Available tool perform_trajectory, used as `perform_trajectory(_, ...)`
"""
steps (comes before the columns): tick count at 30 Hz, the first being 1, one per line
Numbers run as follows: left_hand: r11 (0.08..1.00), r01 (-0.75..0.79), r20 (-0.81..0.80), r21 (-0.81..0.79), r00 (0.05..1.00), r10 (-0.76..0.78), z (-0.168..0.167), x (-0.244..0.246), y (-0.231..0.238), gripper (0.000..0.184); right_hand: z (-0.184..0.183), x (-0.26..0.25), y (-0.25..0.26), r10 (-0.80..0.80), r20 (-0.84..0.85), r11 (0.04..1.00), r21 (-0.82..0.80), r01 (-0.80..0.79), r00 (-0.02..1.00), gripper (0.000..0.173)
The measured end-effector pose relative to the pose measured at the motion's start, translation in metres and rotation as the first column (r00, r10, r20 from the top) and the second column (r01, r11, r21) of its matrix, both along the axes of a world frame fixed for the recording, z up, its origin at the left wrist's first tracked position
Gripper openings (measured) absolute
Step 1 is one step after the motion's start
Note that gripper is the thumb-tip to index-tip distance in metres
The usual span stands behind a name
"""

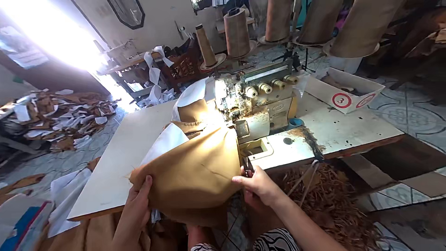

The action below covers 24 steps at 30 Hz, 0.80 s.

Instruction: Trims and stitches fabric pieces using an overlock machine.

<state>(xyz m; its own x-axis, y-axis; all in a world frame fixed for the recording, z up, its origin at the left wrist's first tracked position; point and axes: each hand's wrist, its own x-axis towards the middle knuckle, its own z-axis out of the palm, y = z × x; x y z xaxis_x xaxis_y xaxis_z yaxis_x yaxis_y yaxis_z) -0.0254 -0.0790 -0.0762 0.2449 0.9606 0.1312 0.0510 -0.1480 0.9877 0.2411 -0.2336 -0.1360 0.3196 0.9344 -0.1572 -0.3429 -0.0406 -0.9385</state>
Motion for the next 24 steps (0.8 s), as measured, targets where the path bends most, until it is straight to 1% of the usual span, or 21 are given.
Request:
perform_trajectory(2,0.998,-0.020,-0.046,-0.053,0.999,0.018,-0.004,0.004,-0.002,0.023,0.003,-0.010,-0.014,-0.048,-0.039,0.997,0.053,0.050,0.998,0.017)
perform_trajectory(4,0.995,-0.049,-0.056,-0.082,0.997,0.044,-0.003,0.005,-0.003,0.024,0.006,-0.019,-0.032,-0.081,-0.035,0.991,0.101,0.084,0.996,0.010)
perform_trajectory(6,0.994,-0.054,-0.044,-0.099,0.998,0.050,-0.005,0.004,-0.001,0.025,-0.011,-0.029,-0.044,-0.059,0.007,0.995,0.077,0.058,0.998,0.008)
perform_trajectory(8,0.990,-0.058,-0.051,-0.129,0.997,0.052,-0.010,0.005,0.002,0.031,-0.036,-0.044,-0.054,-0.065,0.027,0.997,0.032,0.064,0.998,0.015)
perform_trajectory(9,0.988,-0.063,-0.058,-0.138,0.997,0.056,-0.013,0.007,0.003,0.034,-0.042,-0.049,-0.061,-0.110,0.056,0.993,0.035,0.108,0.992,0.017)
perform_trajectory(11,0.986,-0.066,-0.056,-0.153,0.997,0.058,-0.015,0.009,0.005,0.039,-0.037,-0.052,-0.078,-0.205,0.192,0.974,0.131,0.182,0.960,0.016)
perform_trajectory(13,0.983,-0.073,-0.055,-0.169,0.996,0.064,-0.018,0.010,0.005,0.039,-0.029,-0.049,-0.094,-0.240,0.339,0.954,0.257,0.156,0.909,0.017)
perform_trajectory(15,0.979,-0.075,-0.067,-0.188,0.996,0.063,-0.017,0.014,0.007,0.042,-0.030,-0.049,-0.101,-0.208,0.418,0.960,0.259,0.104,0.884,0.023)
perform_trajectory(17,0.976,-0.091,-0.085,-0.196,0.993,0.076,-0.016,0.021,0.014,0.048,-0.040,-0.051,-0.098,-0.183,0.387,0.974,0.198,0.112,0.904,0.021)
perform_trajectory(19,0.975,-0.096,-0.095,-0.200,0.992,0.079,-0.011,0.031,0.027,0.053,-0.047,-0.052,-0.089,-0.203,0.313,0.975,0.154,0.161,0.928,0.018)
perform_trajectory(22,0.983,-0.081,-0.073,-0.164,0.995,0.070,-0.005,0.046,0.057,0.053,-0.044,-0.047,-0.071,-0.235,0.244,0.970,0.119,0.211,0.941,0.023)
perform_trajectory(24,0.987,-0.080,-0.092,-0.137,0.993,0.067,0.004,0.058,0.077,0.056,-0.043,-0.041,-0.054,-0.248,0.197,0.967,0.106,0.231,0.949,0.024)
